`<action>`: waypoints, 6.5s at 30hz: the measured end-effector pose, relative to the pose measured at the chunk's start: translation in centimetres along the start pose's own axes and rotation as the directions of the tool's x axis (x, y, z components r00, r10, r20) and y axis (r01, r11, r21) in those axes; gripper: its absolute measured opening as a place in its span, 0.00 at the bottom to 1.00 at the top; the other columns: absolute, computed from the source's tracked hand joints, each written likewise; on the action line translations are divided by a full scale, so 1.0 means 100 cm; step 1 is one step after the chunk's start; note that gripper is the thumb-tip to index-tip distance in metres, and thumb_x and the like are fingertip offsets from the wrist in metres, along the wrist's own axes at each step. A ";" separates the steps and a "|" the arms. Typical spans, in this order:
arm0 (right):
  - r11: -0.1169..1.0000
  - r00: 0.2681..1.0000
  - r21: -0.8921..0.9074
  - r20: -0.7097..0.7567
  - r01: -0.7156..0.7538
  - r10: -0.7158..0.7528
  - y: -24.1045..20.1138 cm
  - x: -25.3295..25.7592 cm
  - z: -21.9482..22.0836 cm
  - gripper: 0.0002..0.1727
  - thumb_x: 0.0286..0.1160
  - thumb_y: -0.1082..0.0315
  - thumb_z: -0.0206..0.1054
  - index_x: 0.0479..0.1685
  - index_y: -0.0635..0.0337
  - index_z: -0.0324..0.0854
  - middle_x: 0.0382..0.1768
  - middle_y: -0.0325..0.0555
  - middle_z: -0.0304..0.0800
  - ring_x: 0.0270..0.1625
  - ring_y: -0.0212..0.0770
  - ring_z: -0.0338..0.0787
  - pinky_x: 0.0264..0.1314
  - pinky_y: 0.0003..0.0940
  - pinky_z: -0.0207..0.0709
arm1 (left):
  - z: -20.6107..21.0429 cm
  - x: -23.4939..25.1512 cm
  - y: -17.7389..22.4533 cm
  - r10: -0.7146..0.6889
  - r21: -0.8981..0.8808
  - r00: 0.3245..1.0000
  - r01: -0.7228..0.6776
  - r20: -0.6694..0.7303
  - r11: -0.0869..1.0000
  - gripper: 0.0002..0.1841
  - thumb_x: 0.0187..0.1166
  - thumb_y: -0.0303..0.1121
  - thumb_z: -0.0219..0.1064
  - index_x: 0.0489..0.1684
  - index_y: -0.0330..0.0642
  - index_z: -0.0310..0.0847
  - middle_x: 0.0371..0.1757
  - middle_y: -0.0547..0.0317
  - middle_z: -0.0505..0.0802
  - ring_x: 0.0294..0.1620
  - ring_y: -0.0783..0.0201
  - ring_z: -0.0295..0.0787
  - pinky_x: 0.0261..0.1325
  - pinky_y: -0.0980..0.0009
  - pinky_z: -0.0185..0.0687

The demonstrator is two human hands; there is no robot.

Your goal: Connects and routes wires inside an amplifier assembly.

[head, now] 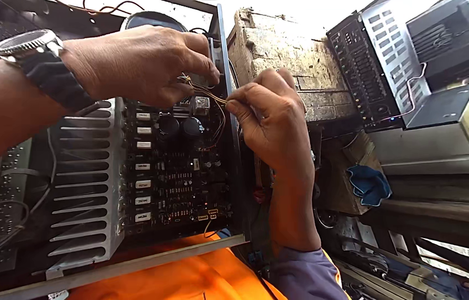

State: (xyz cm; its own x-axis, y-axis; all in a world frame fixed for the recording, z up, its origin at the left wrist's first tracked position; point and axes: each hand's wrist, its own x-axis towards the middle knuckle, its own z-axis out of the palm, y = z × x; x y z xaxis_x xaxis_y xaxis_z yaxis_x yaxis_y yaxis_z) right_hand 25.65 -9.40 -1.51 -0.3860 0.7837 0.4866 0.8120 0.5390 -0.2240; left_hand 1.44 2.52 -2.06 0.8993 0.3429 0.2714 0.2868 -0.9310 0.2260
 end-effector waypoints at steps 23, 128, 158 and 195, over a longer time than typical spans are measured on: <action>0.863 0.979 0.506 -0.183 0.016 0.089 0.022 0.058 0.036 0.24 0.68 0.79 0.75 0.64 0.74 0.78 0.35 0.46 0.92 0.35 0.35 0.92 0.40 0.30 0.90 | 0.016 0.007 0.008 -0.077 -0.152 0.988 0.057 -0.132 0.987 0.04 0.76 0.30 0.66 0.42 0.46 0.84 0.34 0.63 0.90 0.34 0.68 0.87 0.39 0.62 0.83; 0.974 0.979 0.209 0.199 -0.084 0.042 0.028 0.032 0.025 0.07 0.73 0.55 0.74 0.39 0.41 0.97 0.76 0.41 0.81 0.84 0.50 0.65 0.85 0.49 0.56 | 0.014 0.001 0.005 0.263 0.040 0.956 -0.260 -0.133 0.965 0.13 0.77 0.34 0.62 0.18 0.46 0.78 0.30 0.60 0.82 0.30 0.62 0.81 0.28 0.63 0.71; 0.998 0.985 0.021 -0.161 0.057 -0.053 0.007 0.023 0.043 0.06 0.70 0.66 0.75 0.29 0.48 0.96 0.45 0.41 0.93 0.61 0.49 0.79 0.65 0.47 0.65 | 0.018 0.002 0.026 -0.166 -0.155 0.961 0.133 -0.222 0.979 0.11 0.82 0.33 0.58 0.42 0.46 0.90 0.37 0.61 0.88 0.41 0.67 0.85 0.46 0.65 0.78; 0.974 0.977 -0.081 -0.011 -0.212 0.212 0.002 0.022 0.041 0.08 0.72 0.58 0.71 0.33 0.40 0.97 0.66 0.38 0.85 0.71 0.48 0.71 0.69 0.48 0.60 | 0.013 0.005 0.025 -0.240 -0.234 0.965 0.211 -0.102 0.949 0.08 0.77 0.37 0.64 0.34 0.52 0.90 0.35 0.67 0.90 0.39 0.71 0.85 0.42 0.65 0.76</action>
State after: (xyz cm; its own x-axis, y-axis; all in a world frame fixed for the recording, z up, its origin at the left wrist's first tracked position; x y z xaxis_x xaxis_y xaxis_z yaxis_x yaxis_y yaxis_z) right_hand 23.14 -6.29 -3.91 -0.2005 0.8766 0.4375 0.9081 0.3339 -0.2528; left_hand 3.07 0.20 -2.57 0.7656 0.5671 0.3037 0.3845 -0.7819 0.4907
